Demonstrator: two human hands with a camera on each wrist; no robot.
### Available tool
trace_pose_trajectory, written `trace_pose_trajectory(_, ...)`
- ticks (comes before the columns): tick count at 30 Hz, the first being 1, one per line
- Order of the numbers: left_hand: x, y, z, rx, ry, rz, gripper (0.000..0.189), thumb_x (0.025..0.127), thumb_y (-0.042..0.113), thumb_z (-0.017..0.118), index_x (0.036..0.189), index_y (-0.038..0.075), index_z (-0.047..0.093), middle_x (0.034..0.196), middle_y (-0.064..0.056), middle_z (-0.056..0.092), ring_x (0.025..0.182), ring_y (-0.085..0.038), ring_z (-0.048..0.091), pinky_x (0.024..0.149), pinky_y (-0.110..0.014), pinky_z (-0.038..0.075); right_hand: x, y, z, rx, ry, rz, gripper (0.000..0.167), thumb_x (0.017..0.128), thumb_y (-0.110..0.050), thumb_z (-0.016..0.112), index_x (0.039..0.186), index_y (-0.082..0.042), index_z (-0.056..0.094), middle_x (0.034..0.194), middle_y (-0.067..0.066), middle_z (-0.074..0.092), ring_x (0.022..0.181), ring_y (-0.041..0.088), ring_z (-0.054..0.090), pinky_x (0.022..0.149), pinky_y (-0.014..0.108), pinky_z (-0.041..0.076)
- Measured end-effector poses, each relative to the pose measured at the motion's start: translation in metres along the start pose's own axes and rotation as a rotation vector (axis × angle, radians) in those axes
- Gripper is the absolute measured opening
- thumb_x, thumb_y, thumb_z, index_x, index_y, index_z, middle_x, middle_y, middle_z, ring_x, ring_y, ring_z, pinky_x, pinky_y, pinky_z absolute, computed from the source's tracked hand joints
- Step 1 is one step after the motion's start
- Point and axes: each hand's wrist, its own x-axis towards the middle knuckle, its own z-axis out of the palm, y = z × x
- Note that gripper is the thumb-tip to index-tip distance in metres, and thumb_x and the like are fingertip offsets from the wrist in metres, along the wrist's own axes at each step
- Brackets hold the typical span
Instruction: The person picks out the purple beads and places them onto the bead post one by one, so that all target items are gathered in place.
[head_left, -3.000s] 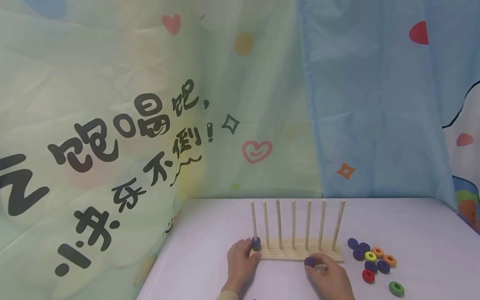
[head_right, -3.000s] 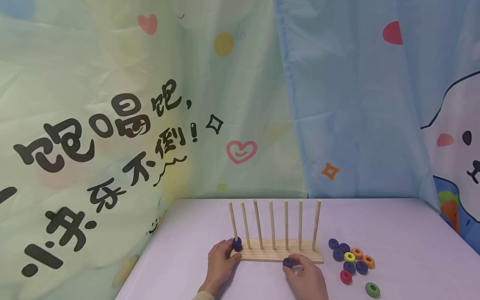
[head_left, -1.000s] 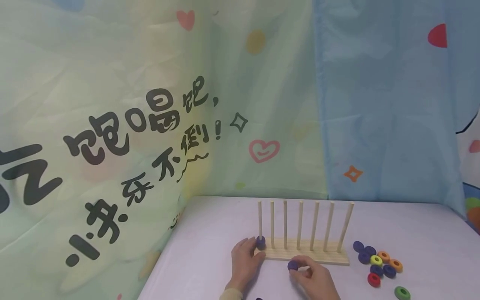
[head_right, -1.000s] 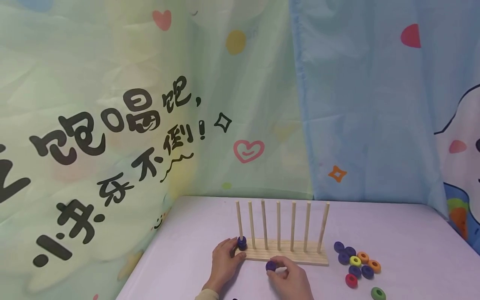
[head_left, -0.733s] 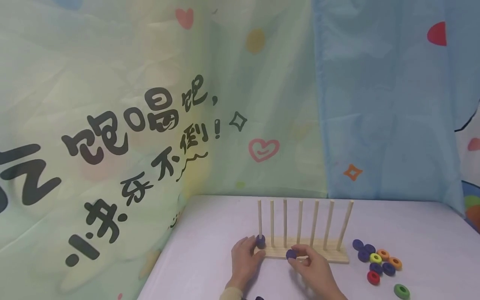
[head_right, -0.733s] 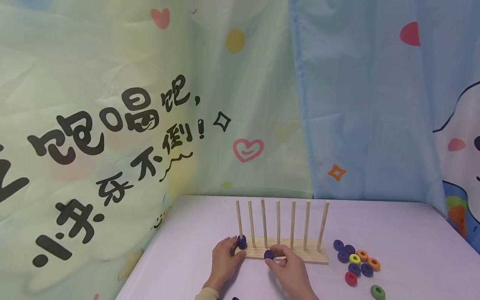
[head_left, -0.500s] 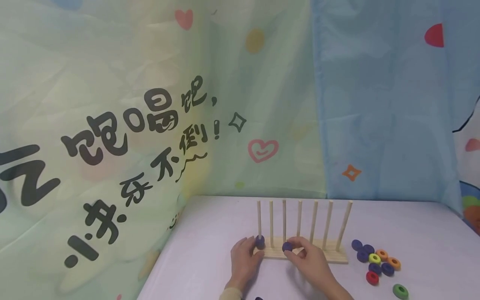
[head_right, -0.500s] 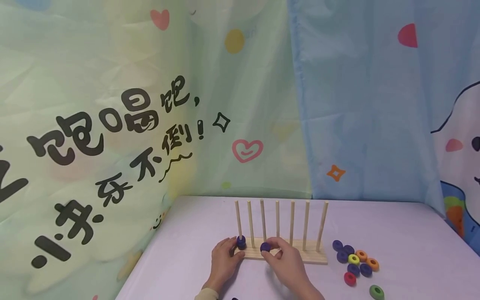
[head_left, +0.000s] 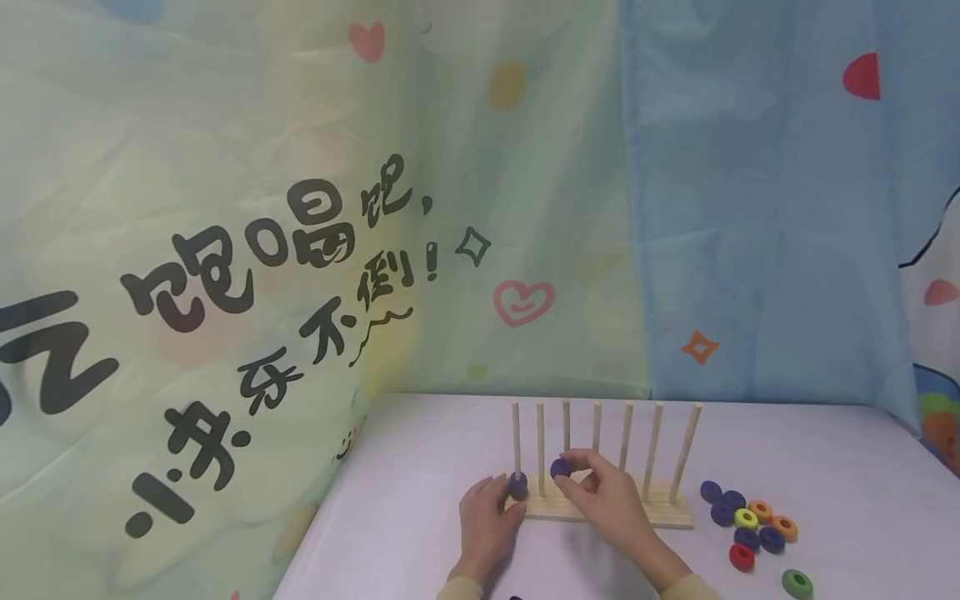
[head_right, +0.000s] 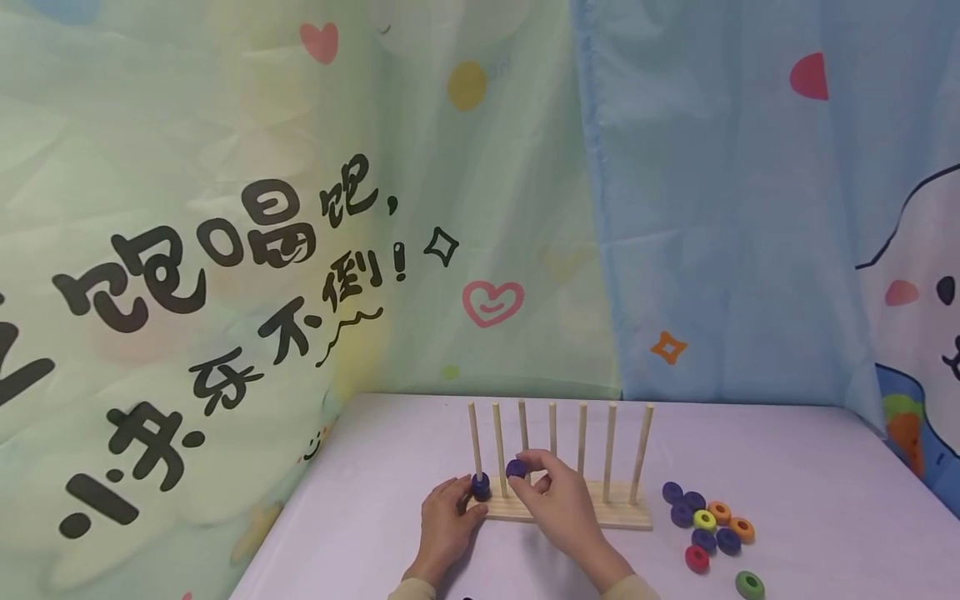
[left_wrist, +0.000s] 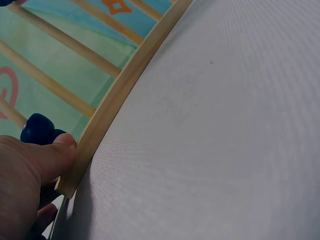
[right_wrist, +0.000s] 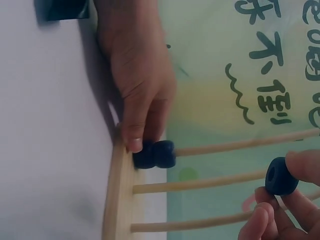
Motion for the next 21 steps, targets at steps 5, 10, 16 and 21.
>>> trace_pose_trajectory(5,0.0,-0.002,0.001,0.0,-0.013,-0.014,0.041,0.079,0.025,0.077,0.118,0.016,0.069,0.122,-0.003,0.069,0.121,-0.029,0.057,0.108,-0.055,0.035,0.004,-0.01,0.0,0.05,0.001,-0.021,0.031,0.084,-0.019,0.077,0.113,-0.012,0.068,0.1,0.002,0.068,0.06,0.009,0.054,0.047,0.022,0.044)
trace_pose_trajectory(10,0.001,-0.001,0.001,-0.009,-0.023,-0.033,0.041,0.079,0.026,0.077,0.118,0.017,0.069,0.123,-0.002,0.068,0.122,-0.029,0.056,0.109,-0.055,0.034,0.008,-0.018,-0.001,0.071,0.005,-0.055,0.029,0.085,-0.016,0.075,0.113,-0.011,0.068,0.1,0.003,0.068,0.06,0.009,0.055,0.047,0.022,0.045)
trace_pose_trajectory(16,-0.001,0.001,0.0,-0.021,0.009,0.0,0.041,0.078,0.026,0.078,0.117,0.016,0.07,0.121,-0.005,0.069,0.119,-0.031,0.057,0.105,-0.057,0.035,0.013,-0.026,0.002,0.053,0.033,-0.129,0.027,0.084,-0.013,0.077,0.11,-0.013,0.069,0.094,0.0,0.068,0.061,0.01,0.055,0.047,0.022,0.045)
trace_pose_trajectory(21,0.0,0.002,0.0,-0.029,-0.003,-0.024,0.042,0.078,0.027,0.078,0.118,0.016,0.07,0.122,-0.004,0.069,0.121,-0.031,0.056,0.106,-0.057,0.035,0.016,-0.032,0.004,0.029,0.063,-0.176,0.027,0.083,-0.012,0.077,0.109,-0.013,0.069,0.092,-0.001,0.068,0.06,0.007,0.055,0.048,0.022,0.046)
